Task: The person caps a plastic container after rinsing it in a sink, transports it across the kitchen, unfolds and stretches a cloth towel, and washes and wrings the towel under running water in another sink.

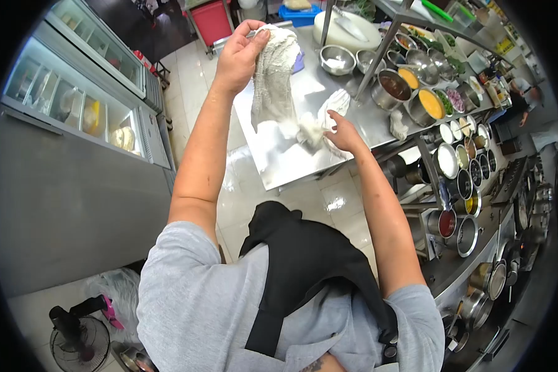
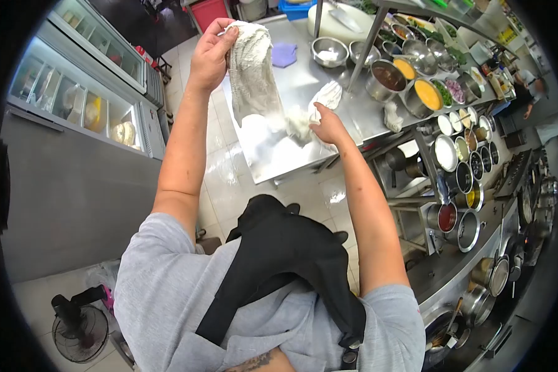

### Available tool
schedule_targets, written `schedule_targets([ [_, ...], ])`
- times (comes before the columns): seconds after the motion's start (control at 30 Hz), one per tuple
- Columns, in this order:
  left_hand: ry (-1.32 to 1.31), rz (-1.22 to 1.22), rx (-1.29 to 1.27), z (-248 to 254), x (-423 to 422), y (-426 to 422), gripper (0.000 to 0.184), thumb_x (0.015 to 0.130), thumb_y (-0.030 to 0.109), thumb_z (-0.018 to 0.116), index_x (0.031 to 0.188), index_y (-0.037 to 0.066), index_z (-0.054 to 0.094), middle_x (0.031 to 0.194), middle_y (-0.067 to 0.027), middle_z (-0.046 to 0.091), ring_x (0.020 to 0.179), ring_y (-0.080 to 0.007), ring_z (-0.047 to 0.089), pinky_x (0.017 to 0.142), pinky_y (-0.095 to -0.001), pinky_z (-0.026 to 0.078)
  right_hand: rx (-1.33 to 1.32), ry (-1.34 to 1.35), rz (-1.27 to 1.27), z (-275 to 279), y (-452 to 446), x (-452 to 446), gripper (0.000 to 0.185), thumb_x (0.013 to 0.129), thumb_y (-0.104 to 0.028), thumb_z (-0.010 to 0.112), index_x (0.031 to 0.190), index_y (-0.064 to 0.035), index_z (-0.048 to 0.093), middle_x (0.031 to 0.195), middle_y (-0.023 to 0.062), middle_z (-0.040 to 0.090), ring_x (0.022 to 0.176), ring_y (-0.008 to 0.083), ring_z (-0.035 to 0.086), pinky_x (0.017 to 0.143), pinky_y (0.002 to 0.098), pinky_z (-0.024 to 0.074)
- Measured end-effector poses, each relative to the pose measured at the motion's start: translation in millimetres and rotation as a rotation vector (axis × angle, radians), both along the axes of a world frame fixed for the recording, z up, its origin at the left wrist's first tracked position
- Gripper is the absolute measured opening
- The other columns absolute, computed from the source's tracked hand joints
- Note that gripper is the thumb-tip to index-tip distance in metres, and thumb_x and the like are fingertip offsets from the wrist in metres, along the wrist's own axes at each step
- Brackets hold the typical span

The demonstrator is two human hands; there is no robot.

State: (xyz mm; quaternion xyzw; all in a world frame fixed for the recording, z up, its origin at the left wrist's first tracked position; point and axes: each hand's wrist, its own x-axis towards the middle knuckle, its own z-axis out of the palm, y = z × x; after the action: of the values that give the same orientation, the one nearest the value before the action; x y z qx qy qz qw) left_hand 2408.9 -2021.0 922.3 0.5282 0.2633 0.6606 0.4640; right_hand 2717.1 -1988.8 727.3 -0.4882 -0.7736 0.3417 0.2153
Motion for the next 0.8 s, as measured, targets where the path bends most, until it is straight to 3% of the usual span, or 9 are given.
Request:
schedule_targets([
  [0.07,0.101,-0.049,0.086,31,-1,13,0.021,0.103,0.02,0.057,0.116,0.004,0.054,0.094,-0.0045,0.07,0.084,-0.007,0.064,0.072,-0.0217,0.051,-0.072,0.127,0.04,45,3,0,0.068,0.087,-0.016,0.072,0.148,-0.006,0.042,0.136,0.019,0.056,0.105,0.0231,0.066,0.088,0.0331,0.0532],
  [0.23,0.361,-0.162,0.174,108,29,43,0.043,0.092,0.036,0.072,0.128,0.015,0.061,0.097,-0.0018,0.066,0.087,-0.0016,0.053,0.076,-0.0198,0.043,0.219,0.281,0.081,179,12,-22,0.07,0.087,-0.024,0.075,0.147,-0.0063,0.043,0.122,0.0137,0.065,0.102,0.0187,0.064,0.088,0.0328,0.0515],
  [0.3,0.509,-0.16,0.154,137,44,45,0.038,0.093,0.035,0.07,0.124,0.013,0.063,0.087,-0.0009,0.065,0.078,-0.0034,0.054,0.07,-0.0233,0.045,0.545,0.221,-0.021,215,15,-27,0.056,0.087,-0.024,0.074,0.136,-0.0035,0.055,0.11,0.0108,0.07,0.098,0.0185,0.065,0.086,0.0322,0.0513],
  [0.4,0.871,0.07,0.224,185,62,32,0.029,0.094,0.032,0.068,0.111,0.008,0.069,0.073,-0.0002,0.064,0.066,-0.006,0.054,0.061,-0.0276,0.046,0.28,0.192,0.16,252,38,-13,0.022,0.092,-0.015,0.064,0.107,-0.0014,0.071,0.091,0.0037,0.073,0.086,0.0112,0.065,0.08,0.0292,0.051],
  [0.47,1.071,0.386,0.447,198,58,38,0.024,0.092,0.027,0.067,0.093,0.004,0.073,0.065,-0.0017,0.061,0.063,-0.0075,0.054,0.059,-0.0282,0.045,0.332,0.228,0.019,268,35,7,0.022,0.094,-0.021,0.067,0.105,-0.0027,0.073,0.087,0.0004,0.072,0.079,0.0081,0.061,0.077,0.028,0.0502],
  [0.53,1.151,0.251,0.263,211,56,31,0.019,0.092,0.022,0.067,0.094,0.005,0.073,0.071,-0.0014,0.065,0.067,-0.0086,0.058,0.062,-0.0278,0.048,0.222,0.306,0.022,286,34,31,0.032,0.093,-0.034,0.071,0.102,-0.0034,0.074,0.084,-0.0008,0.07,0.074,0.0057,0.057,0.071,0.0259,0.0479],
  [0.6,1.209,0.156,0.237,211,48,39,0.016,0.094,0.018,0.066,0.098,0.005,0.073,0.077,-0.0017,0.068,0.07,-0.0093,0.061,0.064,-0.0274,0.049,0.365,0.12,-0.012,312,19,48,0.037,0.091,-0.039,0.073,0.093,-0.0025,0.074,0.073,-0.0031,0.063,0.068,0.0052,0.051,0.064,0.0256,0.0434],
  [0.67,1.591,0.038,0.344,202,39,55,0.045,0.084,0.038,0.079,0.111,0.004,0.067,0.091,-0.0044,0.069,0.084,-0.0113,0.062,0.075,-0.0268,0.049,0.41,0.075,-0.023,319,20,69,0.04,0.09,-0.042,0.073,0.089,-0.0018,0.073,0.069,-0.0039,0.06,0.065,0.0056,0.049,0.061,0.0263,0.0416],
  [0.8,1.562,0.041,0.437,208,26,56,0.048,0.077,0.038,0.084,0.108,0.005,0.069,0.083,-0.0023,0.067,0.075,-0.0102,0.059,0.069,-0.0264,0.047,0.142,-0.288,0.191,323,19,134,0.046,0.086,-0.045,0.076,0.083,0.0002,0.069,0.066,-0.0031,0.057,0.062,0.0086,0.047,0.058,0.0302,0.0408],
])
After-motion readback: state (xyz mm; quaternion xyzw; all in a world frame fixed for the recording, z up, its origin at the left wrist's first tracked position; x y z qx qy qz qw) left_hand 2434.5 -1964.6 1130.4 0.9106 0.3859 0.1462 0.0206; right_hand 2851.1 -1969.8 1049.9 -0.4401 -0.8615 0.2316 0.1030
